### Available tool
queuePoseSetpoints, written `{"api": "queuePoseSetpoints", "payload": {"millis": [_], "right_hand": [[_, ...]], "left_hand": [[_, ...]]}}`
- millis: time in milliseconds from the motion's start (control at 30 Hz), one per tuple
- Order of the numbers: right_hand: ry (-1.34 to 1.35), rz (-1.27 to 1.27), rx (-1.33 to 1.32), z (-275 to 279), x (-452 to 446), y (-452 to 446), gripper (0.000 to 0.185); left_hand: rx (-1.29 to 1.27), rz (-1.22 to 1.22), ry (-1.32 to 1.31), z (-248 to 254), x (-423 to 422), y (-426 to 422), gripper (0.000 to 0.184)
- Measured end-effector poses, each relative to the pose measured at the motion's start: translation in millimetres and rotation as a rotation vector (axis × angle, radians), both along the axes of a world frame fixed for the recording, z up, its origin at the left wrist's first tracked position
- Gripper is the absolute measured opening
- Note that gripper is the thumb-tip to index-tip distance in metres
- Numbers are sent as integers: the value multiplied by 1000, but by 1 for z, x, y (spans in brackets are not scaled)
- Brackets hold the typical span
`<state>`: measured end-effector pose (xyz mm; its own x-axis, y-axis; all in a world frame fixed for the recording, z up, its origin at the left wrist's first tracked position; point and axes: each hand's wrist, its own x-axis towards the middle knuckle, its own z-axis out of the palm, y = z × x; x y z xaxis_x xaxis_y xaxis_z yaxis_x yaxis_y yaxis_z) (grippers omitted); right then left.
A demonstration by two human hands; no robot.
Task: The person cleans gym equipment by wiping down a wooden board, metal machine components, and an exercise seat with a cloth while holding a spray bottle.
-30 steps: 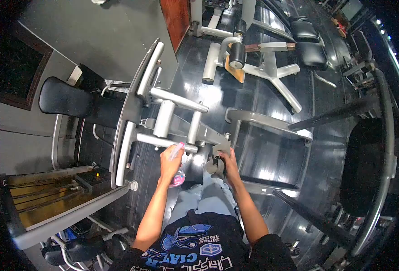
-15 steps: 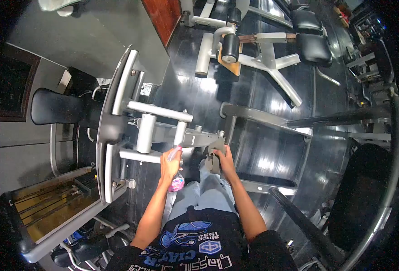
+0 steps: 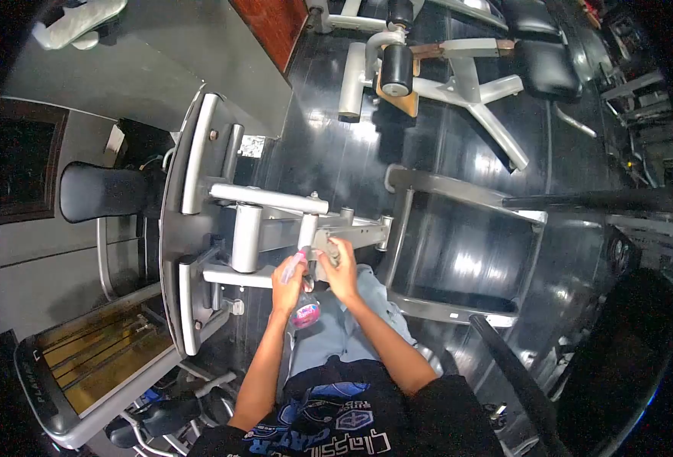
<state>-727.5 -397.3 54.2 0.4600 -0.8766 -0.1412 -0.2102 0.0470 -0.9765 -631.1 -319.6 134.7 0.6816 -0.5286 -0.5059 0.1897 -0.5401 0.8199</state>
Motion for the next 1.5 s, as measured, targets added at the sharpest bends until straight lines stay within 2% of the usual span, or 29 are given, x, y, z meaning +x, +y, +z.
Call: {"api": "queuePoseSetpoints", "payload": {"millis": [67,200,300,367,400,433,500,600,667,700,767,800,867,900,933,1000,1067,1100,1133,1167,1200,1233,1300,1367,1433,1500], "right_hand": [[30,-43,-33,-4,11,16,36],[127,-169,-115,-48,5,28,34],[343,-320,74,-107,-5,17,41],[468,-309,249,-140,-17,0,43],[348,-318,363,-127,-16,-11,40],[353,-329,366,-112,-13,-11,40],[251,-351,159,-79,8,-8,35],[42,-195,-87,-20,18,12,33],[24,-225,-60,-28,15,25,33],[36,-243,-2,-41,13,28,34],[135,-327,-90,-95,4,28,35],[206,-413,-9,-110,3,21,37],[366,-517,200,-184,-12,5,48],[343,-508,373,-187,-19,-9,51],[397,-460,402,-171,-14,-24,49],[465,-419,442,-138,-11,-29,47],[217,-304,64,-116,-2,-19,44],[181,-249,23,-95,-2,-10,43],[61,-175,-3,-81,-3,-5,41],[71,-179,-3,-76,-7,1,41],[81,-137,34,-75,-12,7,40],[89,-96,72,-77,-15,9,38],[103,-99,23,-115,-22,8,39],[300,-400,1,-185,-29,4,44],[311,-480,377,-249,-45,-9,49],[290,-418,491,-282,-48,-37,48]], "left_hand": [[3,-9,-14,5,0,-2,18],[23,-63,-2,7,4,-4,19],[25,-97,55,3,5,-2,21],[11,-101,77,3,5,-1,23],[-4,-103,63,2,5,-1,24],[-1,-112,70,4,4,-1,24],[6,-116,82,7,5,-3,25],[-11,-148,57,7,3,-3,25],[-33,-150,51,10,0,1,26],[-11,-155,39,10,-1,1,25],[10,-165,21,8,-1,1,25],[-6,-160,31,7,-1,3,24],[-15,-162,44,6,-2,6,23],[-100,-115,128,6,-3,5,21],[-184,-64,211,8,-5,4,19],[-191,-55,247,16,-10,-7,16],[-215,-52,280,19,-19,-18,9],[-214,-57,290,16,-20,-19,9],[-192,-117,280,11,-23,-19,15],[-172,-174,269,7,-25,-20,21],[-168,-119,309,8,-28,-25,10],[-164,-122,316,3,-29,-26,10],[-140,-172,286,-8,-27,-27,12],[-141,-233,294,-12,-21,-33,13],[-141,-298,304,-18,-21,-36,15],[-255,-291,287,-24,-21,-39,19]]}}
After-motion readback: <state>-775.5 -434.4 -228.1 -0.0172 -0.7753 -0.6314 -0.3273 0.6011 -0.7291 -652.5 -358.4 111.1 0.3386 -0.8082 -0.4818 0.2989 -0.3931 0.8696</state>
